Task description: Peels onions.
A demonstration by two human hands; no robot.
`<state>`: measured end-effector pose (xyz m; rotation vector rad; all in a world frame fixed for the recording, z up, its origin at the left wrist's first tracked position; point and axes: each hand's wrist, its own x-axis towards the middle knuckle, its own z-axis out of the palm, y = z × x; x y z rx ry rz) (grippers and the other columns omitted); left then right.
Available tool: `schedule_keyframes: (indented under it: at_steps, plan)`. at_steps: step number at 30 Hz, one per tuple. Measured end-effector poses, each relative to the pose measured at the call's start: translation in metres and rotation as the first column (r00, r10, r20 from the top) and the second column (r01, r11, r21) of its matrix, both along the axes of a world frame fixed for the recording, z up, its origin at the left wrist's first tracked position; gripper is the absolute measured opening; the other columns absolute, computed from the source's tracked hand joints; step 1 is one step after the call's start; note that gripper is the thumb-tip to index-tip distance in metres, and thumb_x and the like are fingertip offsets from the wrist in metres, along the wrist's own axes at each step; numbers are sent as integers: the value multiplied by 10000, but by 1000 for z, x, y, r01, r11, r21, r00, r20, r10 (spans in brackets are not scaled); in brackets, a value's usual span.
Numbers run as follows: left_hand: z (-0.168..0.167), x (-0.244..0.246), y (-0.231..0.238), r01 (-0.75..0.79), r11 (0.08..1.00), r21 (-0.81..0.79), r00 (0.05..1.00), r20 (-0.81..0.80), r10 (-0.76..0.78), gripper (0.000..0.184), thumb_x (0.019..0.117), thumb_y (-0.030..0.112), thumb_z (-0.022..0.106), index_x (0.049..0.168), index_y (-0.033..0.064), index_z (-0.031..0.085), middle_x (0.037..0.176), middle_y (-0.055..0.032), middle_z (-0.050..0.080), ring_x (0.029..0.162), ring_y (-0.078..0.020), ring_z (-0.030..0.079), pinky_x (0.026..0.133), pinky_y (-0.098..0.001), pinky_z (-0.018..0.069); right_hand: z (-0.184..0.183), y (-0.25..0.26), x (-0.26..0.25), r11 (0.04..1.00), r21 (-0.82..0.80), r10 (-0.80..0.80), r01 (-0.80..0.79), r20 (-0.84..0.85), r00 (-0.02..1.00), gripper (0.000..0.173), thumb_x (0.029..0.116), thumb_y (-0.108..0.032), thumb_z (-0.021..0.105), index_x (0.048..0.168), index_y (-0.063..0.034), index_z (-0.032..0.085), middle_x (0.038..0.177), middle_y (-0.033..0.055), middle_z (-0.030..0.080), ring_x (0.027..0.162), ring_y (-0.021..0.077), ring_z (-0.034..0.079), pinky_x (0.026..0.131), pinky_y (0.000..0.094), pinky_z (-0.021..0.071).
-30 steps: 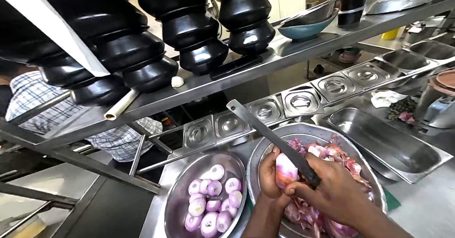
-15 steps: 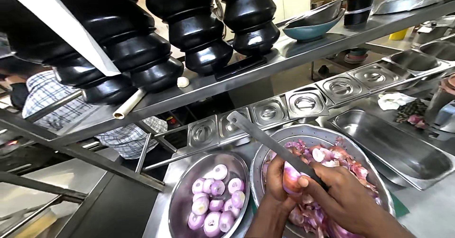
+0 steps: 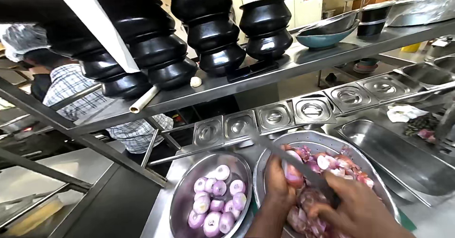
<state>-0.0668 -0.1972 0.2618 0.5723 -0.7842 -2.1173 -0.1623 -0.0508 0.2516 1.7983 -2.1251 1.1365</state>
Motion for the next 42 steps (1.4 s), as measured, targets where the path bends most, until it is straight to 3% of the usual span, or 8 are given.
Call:
schedule_keyframes:
  at_steps: [3,6,21,30,33,35,37,42]
  plan:
    - [-1,5,1,34,936,-351,999,43,-20,260,1020,228,450,1075,37,618,867,-127,669,752,-186,673,692,-351,588,8,-7,-13,997,-64,-37,43,96,995,751,820,-898,472,771,-156,577,541,-24,450,451,137,474,395,370,399]
    - [4,9,3,78,882,-465,997,61,-56,236,1008,210,481,1099,41,618,859,-110,679,755,-157,684,705,-331,593,16,-8,-15,996,-85,-9,17,97,995,707,829,-883,489,763,-183,568,540,-59,432,453,89,449,400,323,377]
    - [9,13,7,165,823,-543,986,65,-154,206,999,139,498,1117,19,616,818,-152,701,757,-184,703,733,-336,589,9,-5,-17,987,-143,65,-76,-82,995,603,991,-712,429,749,-168,523,534,-42,406,436,95,428,383,306,331]
    - [12,8,4,92,862,-498,981,192,5,148,987,127,461,1022,29,566,777,-136,706,713,-188,699,679,-332,575,10,5,-7,983,-119,98,-141,-306,947,602,1045,-642,326,741,-163,527,527,-5,453,397,164,467,333,357,328]
    - [12,4,0,39,926,-375,979,202,40,244,1083,193,385,1086,20,558,870,-161,704,756,-208,689,687,-340,570,7,6,0,981,-106,103,-165,-438,893,596,1049,-635,331,770,-155,547,551,5,480,404,177,482,336,346,336]
    - [17,1,-1,20,993,-116,975,222,6,342,1106,314,408,1184,20,562,914,-192,692,685,-240,690,570,-341,587,1,8,0,978,-88,124,-187,-474,872,578,1047,-623,347,778,-157,555,563,1,495,419,170,495,345,337,346]
    - [24,1,-7,17,984,176,975,214,-55,383,1080,382,453,1260,58,550,956,-189,672,700,-282,698,572,-385,612,-2,13,-5,980,-70,145,-187,-399,906,590,1039,-638,370,752,-155,551,543,7,492,410,173,499,340,351,350]
    - [9,16,-25,62,907,417,997,24,-79,564,1058,555,332,1146,50,566,930,-166,675,726,-254,702,613,-352,611,-4,29,-37,998,20,-56,61,-174,983,719,956,-779,372,776,-117,585,553,57,509,446,243,541,364,463,399]
